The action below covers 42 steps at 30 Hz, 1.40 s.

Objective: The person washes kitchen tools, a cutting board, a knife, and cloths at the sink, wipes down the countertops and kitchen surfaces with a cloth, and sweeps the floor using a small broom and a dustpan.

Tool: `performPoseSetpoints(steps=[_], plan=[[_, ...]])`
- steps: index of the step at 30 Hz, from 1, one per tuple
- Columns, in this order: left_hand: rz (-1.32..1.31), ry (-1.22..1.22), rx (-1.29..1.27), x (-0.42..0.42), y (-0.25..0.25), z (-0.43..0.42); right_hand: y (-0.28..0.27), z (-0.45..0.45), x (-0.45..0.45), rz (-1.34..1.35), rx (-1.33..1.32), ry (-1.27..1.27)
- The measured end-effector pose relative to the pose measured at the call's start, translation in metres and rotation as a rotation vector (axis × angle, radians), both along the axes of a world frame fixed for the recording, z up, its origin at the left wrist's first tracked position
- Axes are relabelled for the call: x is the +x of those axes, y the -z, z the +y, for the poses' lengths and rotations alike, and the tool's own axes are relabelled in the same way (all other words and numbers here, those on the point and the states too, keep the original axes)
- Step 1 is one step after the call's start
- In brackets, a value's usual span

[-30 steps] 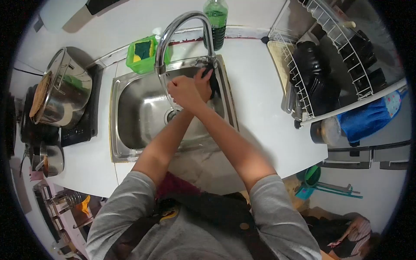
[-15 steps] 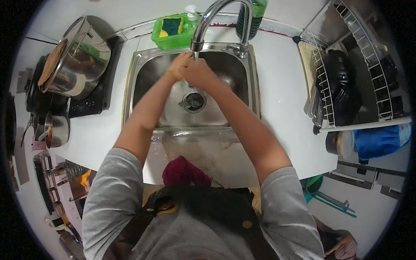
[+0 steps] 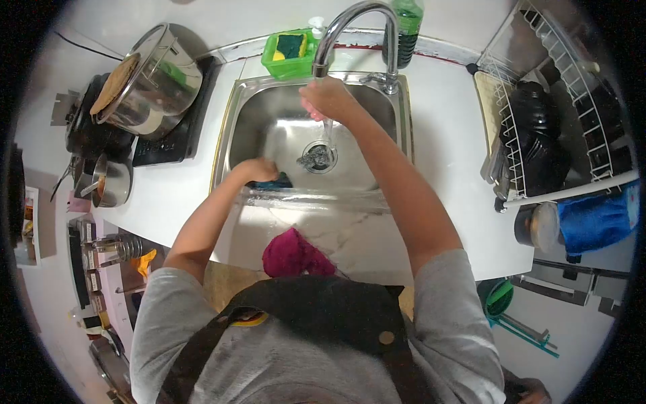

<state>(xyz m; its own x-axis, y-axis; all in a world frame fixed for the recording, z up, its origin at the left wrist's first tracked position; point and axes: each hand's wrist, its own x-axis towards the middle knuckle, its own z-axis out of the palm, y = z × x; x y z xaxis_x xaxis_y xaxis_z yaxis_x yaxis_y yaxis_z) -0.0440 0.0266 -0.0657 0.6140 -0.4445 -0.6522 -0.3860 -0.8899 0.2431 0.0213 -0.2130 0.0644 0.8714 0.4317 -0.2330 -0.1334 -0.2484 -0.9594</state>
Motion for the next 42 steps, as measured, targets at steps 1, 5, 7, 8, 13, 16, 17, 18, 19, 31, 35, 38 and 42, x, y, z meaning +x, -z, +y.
performPoseSetpoints(steps=[1,5,7,8,13,16,17,18,19,31,35,38,42], plan=[[-0.091,-0.151,-0.132,0.002,-0.016,-0.025,-0.004,0.0,-0.002,-0.011,0.026,0.021],[-0.596,-0.27,-0.639,0.029,-0.081,-0.125,-0.007,0.005,-0.01,-0.068,0.12,0.1],[-0.949,-0.08,-0.782,0.051,-0.047,-0.155,-0.004,-0.002,-0.008,-0.369,-0.014,0.146],[-0.98,0.007,-0.731,0.059,-0.032,-0.168,-0.003,-0.007,-0.006,-0.522,-0.084,0.167],[-0.842,0.16,-0.897,0.076,0.098,-0.213,0.002,-0.032,-0.011,-0.507,-0.204,0.201],[-0.596,0.241,-0.722,0.086,0.134,-0.185,0.013,-0.037,-0.016,-0.487,-0.209,0.221],[-0.529,0.207,-0.673,0.098,0.127,-0.172,0.021,-0.036,-0.014,-0.454,-0.214,0.212],[-0.456,0.172,-0.615,0.107,0.117,-0.154,0.03,-0.034,-0.011,-0.464,-0.212,0.213],[-0.38,0.129,-0.551,0.109,0.106,-0.135,0.038,-0.031,-0.01,-0.468,-0.204,0.206],[0.217,0.026,0.483,-0.008,0.037,0.011,0.06,0.026,0.001,-0.239,-0.092,0.004],[0.728,-0.123,0.029,0.001,0.011,-0.071,0.047,0.022,0.005,-0.379,-0.154,-0.069],[0.834,-0.044,-0.259,-0.001,-0.024,-0.151,0.039,0.016,0.008,-0.348,-0.202,-0.064],[0.478,-0.192,-1.143,-0.005,0.02,-0.225,0.029,0.011,0.011,-0.331,-0.197,-0.045]])
